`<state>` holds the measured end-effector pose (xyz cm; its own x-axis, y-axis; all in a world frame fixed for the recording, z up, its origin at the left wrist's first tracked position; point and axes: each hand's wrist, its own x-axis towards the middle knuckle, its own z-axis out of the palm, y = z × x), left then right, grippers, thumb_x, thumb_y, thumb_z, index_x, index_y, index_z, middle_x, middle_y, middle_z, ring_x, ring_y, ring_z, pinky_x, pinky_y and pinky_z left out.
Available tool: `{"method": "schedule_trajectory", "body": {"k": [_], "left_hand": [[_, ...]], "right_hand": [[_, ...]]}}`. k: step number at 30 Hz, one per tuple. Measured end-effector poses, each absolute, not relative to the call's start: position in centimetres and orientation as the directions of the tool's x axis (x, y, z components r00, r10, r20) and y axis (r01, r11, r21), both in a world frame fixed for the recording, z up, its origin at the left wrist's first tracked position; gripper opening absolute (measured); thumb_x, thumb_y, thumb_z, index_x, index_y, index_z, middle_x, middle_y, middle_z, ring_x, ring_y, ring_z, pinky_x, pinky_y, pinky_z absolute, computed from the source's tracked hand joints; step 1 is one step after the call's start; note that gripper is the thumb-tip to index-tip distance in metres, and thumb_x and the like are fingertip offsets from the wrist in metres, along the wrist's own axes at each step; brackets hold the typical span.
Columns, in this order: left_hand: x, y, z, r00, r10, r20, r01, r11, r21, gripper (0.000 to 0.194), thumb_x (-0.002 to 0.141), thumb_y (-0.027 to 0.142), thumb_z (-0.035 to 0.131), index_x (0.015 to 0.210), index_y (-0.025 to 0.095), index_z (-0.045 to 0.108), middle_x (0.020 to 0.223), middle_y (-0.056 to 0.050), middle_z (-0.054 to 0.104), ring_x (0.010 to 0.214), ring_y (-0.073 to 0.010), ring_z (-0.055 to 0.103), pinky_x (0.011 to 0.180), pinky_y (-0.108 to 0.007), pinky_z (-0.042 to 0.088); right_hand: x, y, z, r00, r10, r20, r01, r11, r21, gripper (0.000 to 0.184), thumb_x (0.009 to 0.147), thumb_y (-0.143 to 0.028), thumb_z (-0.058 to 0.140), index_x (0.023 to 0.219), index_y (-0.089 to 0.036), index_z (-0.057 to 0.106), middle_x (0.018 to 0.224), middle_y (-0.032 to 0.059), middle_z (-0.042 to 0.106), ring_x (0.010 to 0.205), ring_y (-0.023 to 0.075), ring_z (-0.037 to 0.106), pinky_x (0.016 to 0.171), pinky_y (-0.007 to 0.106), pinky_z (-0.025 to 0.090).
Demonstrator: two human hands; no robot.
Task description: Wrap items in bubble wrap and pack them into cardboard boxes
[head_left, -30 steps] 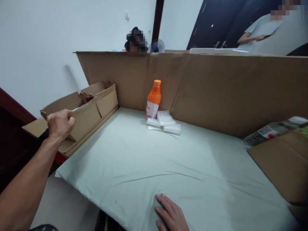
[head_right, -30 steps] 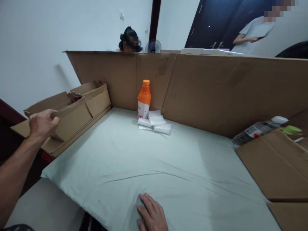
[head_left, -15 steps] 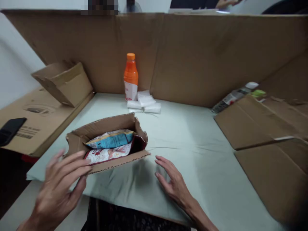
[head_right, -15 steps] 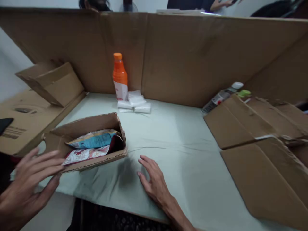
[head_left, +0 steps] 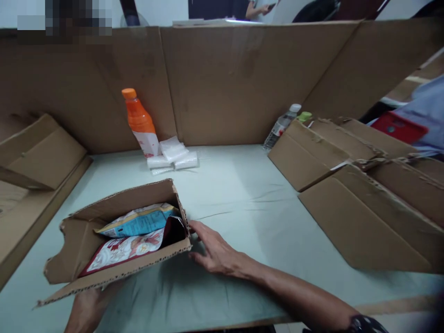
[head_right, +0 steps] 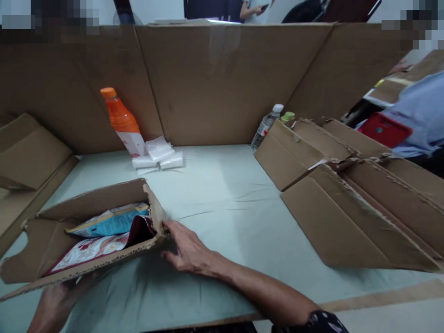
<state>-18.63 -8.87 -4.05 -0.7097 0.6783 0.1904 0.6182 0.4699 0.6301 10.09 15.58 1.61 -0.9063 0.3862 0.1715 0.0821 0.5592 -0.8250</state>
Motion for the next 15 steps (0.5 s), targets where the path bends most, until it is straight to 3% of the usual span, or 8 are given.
{"method": "schedule_trajectory", "body": {"k": [6,10,15], "left_hand": [[-20.6,0.4,-1.9,-0.689,0.715,0.121,0.527,0.379,0.76,0.058,0.067,0.058,0.073,0.112,0.022,0.067,0.107,-0.012,0.075,0.106,-0.039,0.068,0.096,-0.055,0.055],[-21.0,7.9,-0.3,-0.709,0.699,0.092,0.372,0.259,0.892,0.076,0.058,0.052,0.078,0.124,0.018,0.058,0.12,-0.014,0.069,0.11,-0.0342,0.067,0.094,-0.047,0.056],[-20.0,11.5,-1.8,-0.768,0.639,0.051,0.252,0.228,0.94,0.072,0.059,0.048,0.078,0.121,0.019,0.055,0.12,-0.014,0.067,0.116,-0.0323,0.063,0.101,-0.046,0.053]], "right_hand": [[7.8,20.2,0.9,-0.829,0.534,0.169,0.171,0.528,-0.832,0.07,0.086,-0.034,0.065,0.149,-0.013,0.042,0.142,0.02,0.057,0.12,0.0304,0.061,0.094,0.044,0.056],[6.3,24.4,0.2,-0.777,0.614,0.139,0.206,0.456,-0.865,0.07,0.079,-0.015,0.06,0.148,-0.015,0.046,0.139,0.0176,0.061,0.115,0.0262,0.065,0.084,0.037,0.058],[4.6,31.7,0.8,-0.695,0.663,0.278,0.184,0.538,-0.823,0.043,0.082,-0.008,0.047,0.118,-0.018,0.068,0.124,0.0083,0.072,0.114,0.0211,0.066,0.091,0.036,0.055]]}}
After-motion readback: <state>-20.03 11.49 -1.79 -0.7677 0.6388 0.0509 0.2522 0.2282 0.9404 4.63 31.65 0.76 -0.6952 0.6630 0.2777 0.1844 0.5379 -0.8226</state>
